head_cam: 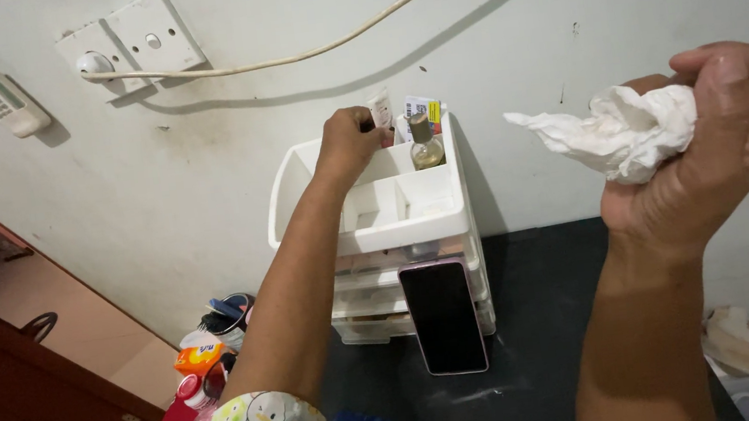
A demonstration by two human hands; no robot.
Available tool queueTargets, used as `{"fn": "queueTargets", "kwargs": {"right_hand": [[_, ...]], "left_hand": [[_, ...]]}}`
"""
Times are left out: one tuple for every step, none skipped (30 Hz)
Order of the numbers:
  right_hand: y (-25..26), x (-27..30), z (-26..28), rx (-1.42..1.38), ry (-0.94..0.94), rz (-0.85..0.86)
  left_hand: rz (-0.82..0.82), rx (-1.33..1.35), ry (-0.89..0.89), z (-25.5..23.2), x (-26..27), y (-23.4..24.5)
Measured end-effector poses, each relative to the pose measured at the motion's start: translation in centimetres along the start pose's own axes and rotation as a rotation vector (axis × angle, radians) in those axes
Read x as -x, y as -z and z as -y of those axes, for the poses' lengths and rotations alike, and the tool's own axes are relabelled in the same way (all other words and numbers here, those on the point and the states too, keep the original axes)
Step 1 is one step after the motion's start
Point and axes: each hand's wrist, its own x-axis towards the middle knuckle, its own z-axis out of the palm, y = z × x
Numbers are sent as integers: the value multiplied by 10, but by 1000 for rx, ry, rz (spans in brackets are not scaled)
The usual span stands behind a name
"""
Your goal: Organizing and tidying various personal items, bottles, and electronics on a dresser or desk.
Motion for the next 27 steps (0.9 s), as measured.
{"fn": "queueTargets", "kwargs": {"right_hand": [[-1,0,1,-10,-7,0],[-2,0,2,-9,-8,-1],[-3,0,2,-16,-11,3],[-4,0,3,-22,-14,6],[-8,-2,6,-23,-14,6],[-12,-3,9,-17,-18,14],[-16,-5,12,-12,-21,22],[-12,-3,7,-14,-23,22],[-8,-1,3,-5,-22,22],[-4,1,-2,5,-22,22],[-2,2,-4,0,-23,23],[0,3,-5,-3,-25,13],[2,4,-7,-7,-26,3],[1,4,-6,-12,-28,5],[0,4,-5,2,-21,10],[0,3,-5,17,-14,15],[2,2,-6,16,-19,15],[5,1,-8,44,1,23],[9,2,-9,77,12,32],[17,1,-16,81,-1,33],[27,3,-22,86,-29,36],[37,6,-29,91,-56,40],[51,10,-39,105,-88,40],[65,15,-49,84,-156,52],[81,21,-60,60,-225,66],[101,29,-65,72,-258,69],[120,32,-72,91,-297,78]], "left_hand": [[-1,1,17,2,-1,-2],[1,1,18,12,-8,-4],[-48,31,3,23,-14,-6],[-97,61,-12,33,-20,-8],[-97,60,-12,37,-23,-3],[-110,176,-22,41,-26,2],[-125,292,-32,45,-28,8],[-126,290,-31,45,-27,17],[-142,384,-92,45,-24,26],[-157,478,-155,45,-22,35],[-161,475,-154,37,-14,46],[-176,505,-146,28,-7,58],[-192,534,-137,20,2,69],[-196,532,-136,13,14,79],[-171,573,-139,7,27,88],[-145,614,-141,0,39,96],[-146,612,-136,-6,55,100],[-1,660,-106,-12,70,103],[147,710,-67,-16,88,104],[149,711,-54,-13,104,91],[296,757,83,-9,125,76],[441,801,220,-5,145,62],[452,810,254,4,169,37],[560,760,99,13,194,12],[660,712,-59,20,221,-15],[667,728,-26,19,239,-28],[650,624,-71,17,256,-41]]}}
